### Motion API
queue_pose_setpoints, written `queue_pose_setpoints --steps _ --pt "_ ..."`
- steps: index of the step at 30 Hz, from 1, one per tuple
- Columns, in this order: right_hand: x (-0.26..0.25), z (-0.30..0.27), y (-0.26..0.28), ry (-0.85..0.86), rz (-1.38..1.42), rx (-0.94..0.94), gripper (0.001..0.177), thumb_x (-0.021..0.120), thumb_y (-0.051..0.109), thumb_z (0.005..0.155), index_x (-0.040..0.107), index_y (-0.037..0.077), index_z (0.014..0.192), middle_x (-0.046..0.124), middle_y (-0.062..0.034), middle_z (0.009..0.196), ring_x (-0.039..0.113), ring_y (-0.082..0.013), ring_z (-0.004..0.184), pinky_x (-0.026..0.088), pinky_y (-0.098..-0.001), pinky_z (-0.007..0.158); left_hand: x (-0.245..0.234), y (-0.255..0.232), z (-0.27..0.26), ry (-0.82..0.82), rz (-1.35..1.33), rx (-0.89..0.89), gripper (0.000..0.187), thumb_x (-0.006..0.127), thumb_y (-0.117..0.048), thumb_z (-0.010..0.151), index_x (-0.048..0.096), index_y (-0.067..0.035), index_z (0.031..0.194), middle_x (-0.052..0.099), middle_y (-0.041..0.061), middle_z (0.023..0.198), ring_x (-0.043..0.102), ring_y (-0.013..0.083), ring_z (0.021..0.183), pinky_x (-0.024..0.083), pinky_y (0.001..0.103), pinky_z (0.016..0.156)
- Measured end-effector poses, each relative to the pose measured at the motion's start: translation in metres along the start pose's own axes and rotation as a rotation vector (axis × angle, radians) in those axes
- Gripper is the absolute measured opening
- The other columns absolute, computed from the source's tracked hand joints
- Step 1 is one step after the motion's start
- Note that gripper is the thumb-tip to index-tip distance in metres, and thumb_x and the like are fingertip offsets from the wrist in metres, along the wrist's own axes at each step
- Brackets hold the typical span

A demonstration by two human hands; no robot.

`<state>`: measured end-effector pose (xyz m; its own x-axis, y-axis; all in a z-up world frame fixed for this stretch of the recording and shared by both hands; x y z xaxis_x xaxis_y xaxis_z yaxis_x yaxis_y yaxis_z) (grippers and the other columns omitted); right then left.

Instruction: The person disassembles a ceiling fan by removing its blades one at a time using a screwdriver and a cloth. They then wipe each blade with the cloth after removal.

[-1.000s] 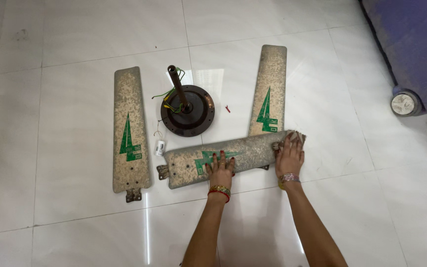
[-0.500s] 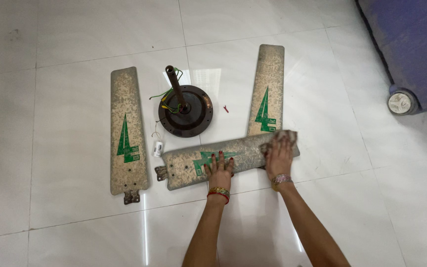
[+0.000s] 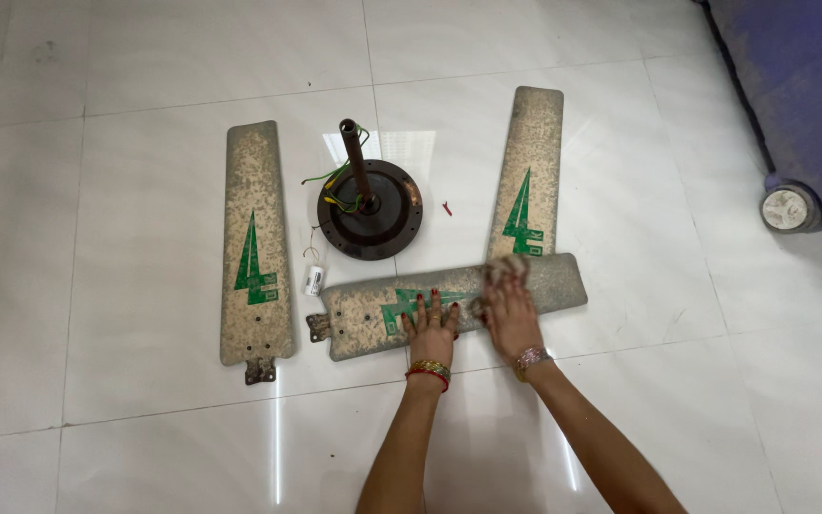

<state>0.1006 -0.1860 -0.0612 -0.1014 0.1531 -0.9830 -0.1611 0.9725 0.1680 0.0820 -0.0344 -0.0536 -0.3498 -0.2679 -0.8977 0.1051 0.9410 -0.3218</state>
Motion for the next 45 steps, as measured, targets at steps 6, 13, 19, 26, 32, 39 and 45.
queue_pose_setpoints --steps 6,13,19,26,32,39,45 --pt "-0.019 0.008 -0.033 -0.085 -0.040 0.174 0.055 0.038 0.028 0.107 0.031 0.013 0.159 0.028 -0.0195 0.166 0.023 -0.0298 0.155 0.015 -0.0511 0.127 -0.004 0.006 -0.002 -0.026 -0.145 -0.008 0.057 0.063 -0.021 0.094 0.048 -0.019 0.149 0.018 0.013 0.167 0.014 0.0357 0.155 0.011 0.064 0.122" --pt "-0.003 0.012 0.048 -0.036 0.084 -0.042 0.060 0.040 0.031 0.107 0.029 0.014 0.163 0.025 -0.0212 0.165 0.023 -0.0311 0.154 0.018 -0.0511 0.126 -0.036 0.079 -0.031 -0.361 -0.148 -0.065 0.048 0.068 -0.022 0.092 0.061 -0.011 0.138 0.039 0.022 0.157 0.031 0.0367 0.148 0.026 0.053 0.122" --pt "-0.008 0.023 0.051 0.096 -0.004 0.043 0.064 0.044 0.034 0.102 0.024 0.016 0.161 0.020 -0.0188 0.167 0.017 -0.0283 0.155 0.015 -0.0531 0.125 -0.059 0.192 -0.075 -0.581 -0.264 -0.216 0.046 0.066 -0.013 0.093 0.060 0.003 0.136 0.053 0.023 0.148 0.048 0.0358 0.140 0.036 0.043 0.121" --pt "-0.015 0.010 0.125 0.104 0.013 0.101 0.077 0.047 0.041 0.099 0.015 0.012 0.164 0.011 -0.0208 0.166 0.008 -0.0313 0.155 0.011 -0.0523 0.124 -0.049 0.215 -0.092 -0.631 -0.375 -0.232 0.045 0.064 -0.016 0.095 0.060 0.000 0.137 0.053 0.019 0.150 0.050 0.0313 0.138 0.031 0.047 0.120" --pt "0.007 -0.003 0.220 0.385 -0.063 -0.367 0.071 0.037 0.050 0.102 0.014 0.018 0.161 0.007 -0.0157 0.169 0.005 -0.0286 0.156 0.011 -0.0505 0.126 -0.045 0.218 -0.093 -0.535 -0.451 -0.273 0.051 0.051 0.002 0.098 0.049 -0.006 0.148 0.052 0.018 0.150 0.048 0.0293 0.141 0.029 0.042 0.124" --pt "-0.015 0.031 0.155 0.161 -0.083 0.092 0.076 0.039 0.053 0.101 0.014 0.013 0.162 0.007 -0.0233 0.166 0.006 -0.0319 0.154 0.011 -0.0530 0.122 -0.048 0.219 -0.098 -0.473 -0.515 -0.293 0.075 0.042 0.021 0.084 0.042 -0.010 0.153 0.046 0.015 0.155 0.044 0.0270 0.144 0.025 0.038 0.125" --pt "0.033 -0.007 0.278 0.402 -0.051 -0.469 0.078 0.038 0.059 0.100 0.019 0.015 0.162 0.009 -0.0213 0.167 0.007 -0.0334 0.157 0.009 -0.0535 0.125 -0.043 0.222 -0.098 -0.368 -0.585 -0.345 0.088 0.051 0.016 0.075 0.030 -0.015 0.155 0.039 0.014 0.158 0.035 0.0355 0.146 0.029 0.041 0.123"
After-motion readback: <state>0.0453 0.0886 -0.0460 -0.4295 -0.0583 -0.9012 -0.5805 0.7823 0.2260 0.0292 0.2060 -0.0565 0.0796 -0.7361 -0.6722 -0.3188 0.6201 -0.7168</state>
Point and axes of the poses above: each hand's wrist, its own z-axis towards the middle knuckle, its own x-axis out of the palm, y = z × x, the point moved 10 cm from there along z, towards the middle knuckle
